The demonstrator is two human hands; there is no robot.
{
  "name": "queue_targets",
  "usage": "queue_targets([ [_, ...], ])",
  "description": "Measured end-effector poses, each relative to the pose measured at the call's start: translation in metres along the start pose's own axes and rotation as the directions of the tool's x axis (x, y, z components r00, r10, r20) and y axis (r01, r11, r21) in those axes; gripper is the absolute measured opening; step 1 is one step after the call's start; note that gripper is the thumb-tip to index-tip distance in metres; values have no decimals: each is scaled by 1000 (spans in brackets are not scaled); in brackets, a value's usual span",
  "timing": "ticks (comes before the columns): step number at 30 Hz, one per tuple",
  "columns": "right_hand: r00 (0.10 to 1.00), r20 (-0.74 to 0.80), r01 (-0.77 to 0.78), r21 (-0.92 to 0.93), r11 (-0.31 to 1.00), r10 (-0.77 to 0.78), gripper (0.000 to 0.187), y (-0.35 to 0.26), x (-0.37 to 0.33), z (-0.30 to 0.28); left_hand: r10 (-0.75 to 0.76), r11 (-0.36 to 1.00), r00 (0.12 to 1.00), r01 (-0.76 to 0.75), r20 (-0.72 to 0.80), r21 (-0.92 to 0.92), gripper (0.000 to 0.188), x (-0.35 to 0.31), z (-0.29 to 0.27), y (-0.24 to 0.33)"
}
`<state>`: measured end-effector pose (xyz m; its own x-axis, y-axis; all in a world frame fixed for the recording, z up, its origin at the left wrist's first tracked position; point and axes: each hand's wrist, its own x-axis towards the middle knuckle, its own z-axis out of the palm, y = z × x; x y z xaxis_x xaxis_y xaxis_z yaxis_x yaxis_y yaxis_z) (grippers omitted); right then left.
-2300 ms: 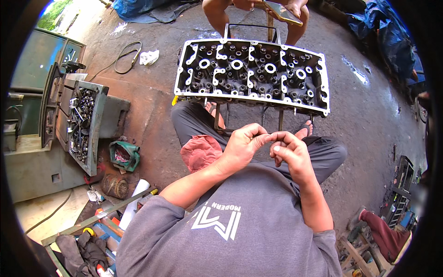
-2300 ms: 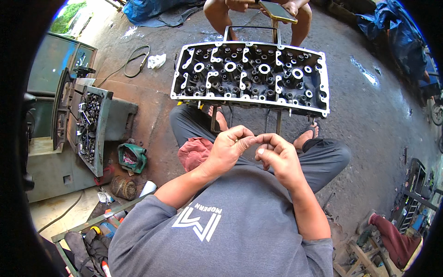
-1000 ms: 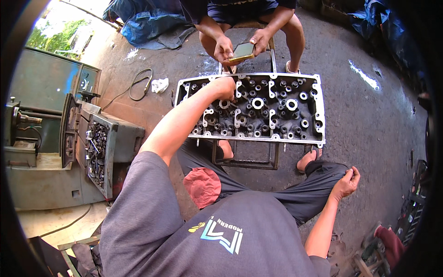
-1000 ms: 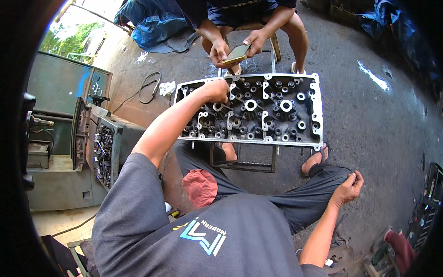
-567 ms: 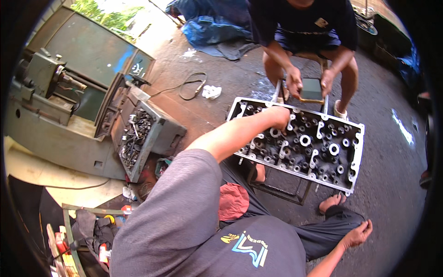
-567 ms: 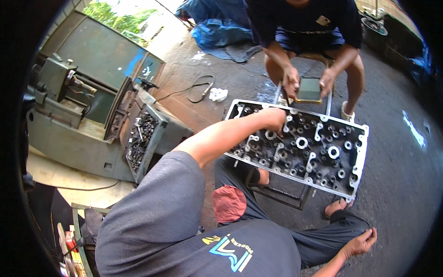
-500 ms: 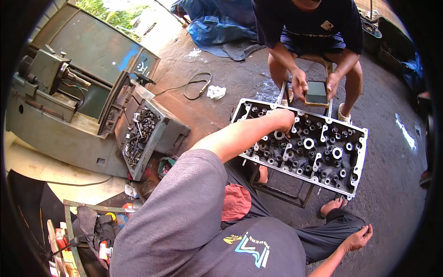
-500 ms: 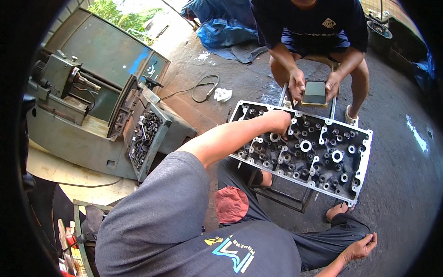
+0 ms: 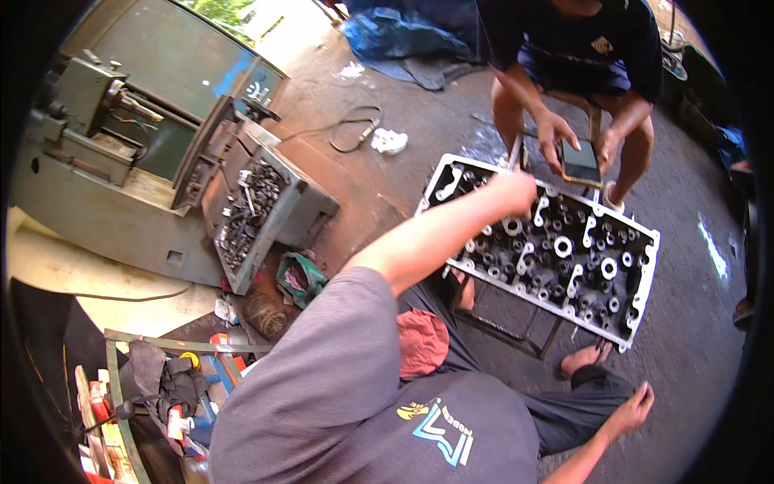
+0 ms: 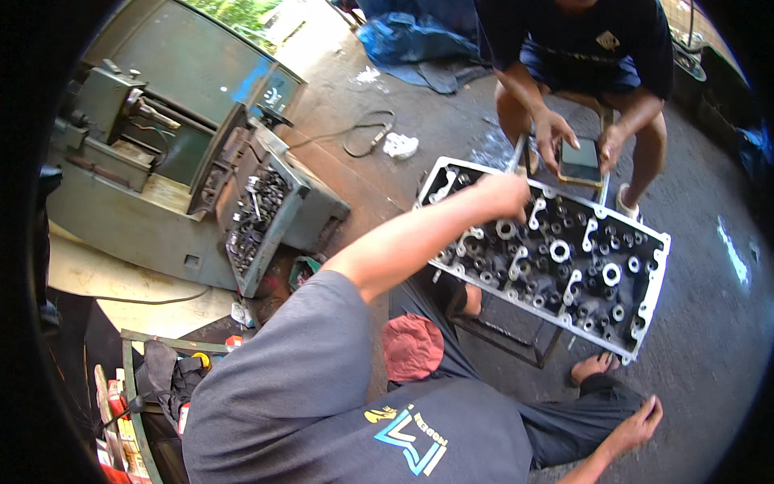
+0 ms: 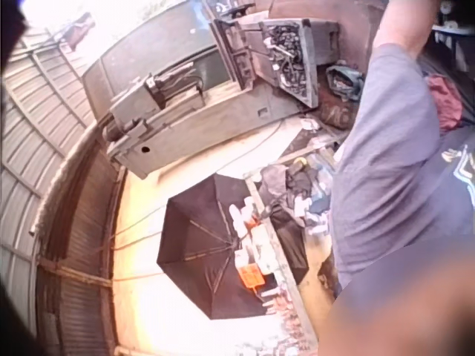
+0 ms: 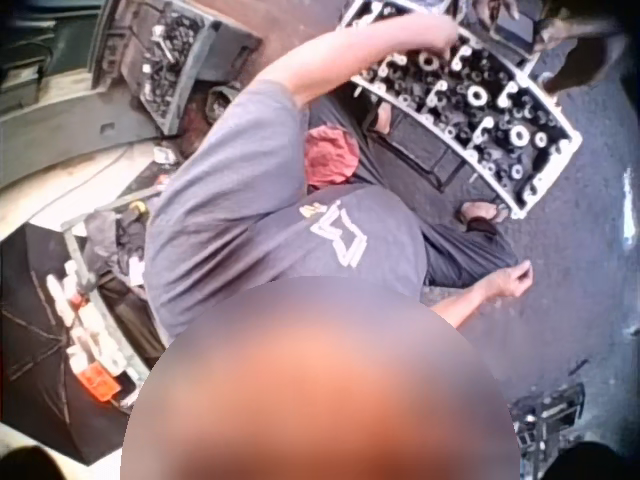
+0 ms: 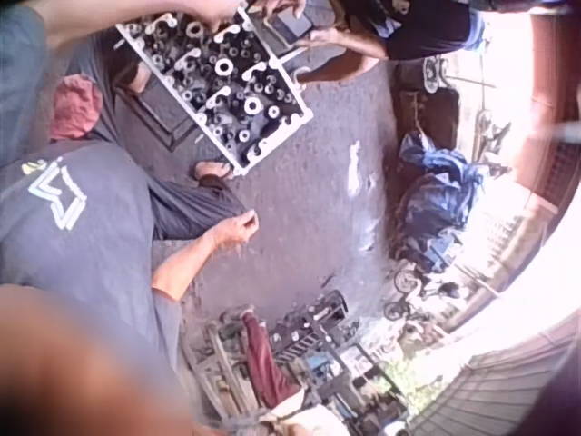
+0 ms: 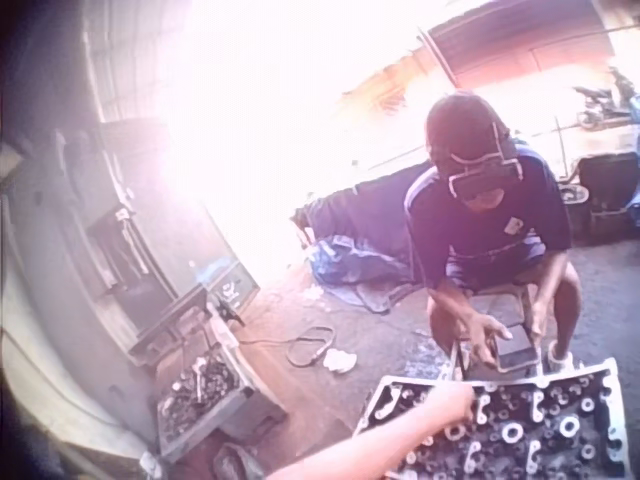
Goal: The person installs rubber valve stem seals into the cylinder head ports. They pick up each seal, align it with the port, and press it into place by hand. A coworker assists by holding the cylinder head and handing over parts.
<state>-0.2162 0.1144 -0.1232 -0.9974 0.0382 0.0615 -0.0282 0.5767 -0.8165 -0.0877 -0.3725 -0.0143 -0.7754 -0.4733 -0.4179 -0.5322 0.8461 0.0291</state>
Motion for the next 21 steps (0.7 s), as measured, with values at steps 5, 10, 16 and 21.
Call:
queue_targets([
  [5,927,299,183,170,968,-228,22,-108,-23,39,-299,597,931,12,-209,-802,40,-73,-15,-46],
  [10,785,531,520,-286,805,-318,29,-216,-42,78,-644,-47,752,-221,-140,-974,26,-179,49,-78],
  [16,543,598,689,84,720,-589,43,-277,-66,132,-875,-352,448,-333,181,-875,23,-214,167,-77],
  [21,659,693,682,-387,620,-292,83,-283,-84,235,-926,-130,376,-414,-40,-901,18,-196,214,-65],
])
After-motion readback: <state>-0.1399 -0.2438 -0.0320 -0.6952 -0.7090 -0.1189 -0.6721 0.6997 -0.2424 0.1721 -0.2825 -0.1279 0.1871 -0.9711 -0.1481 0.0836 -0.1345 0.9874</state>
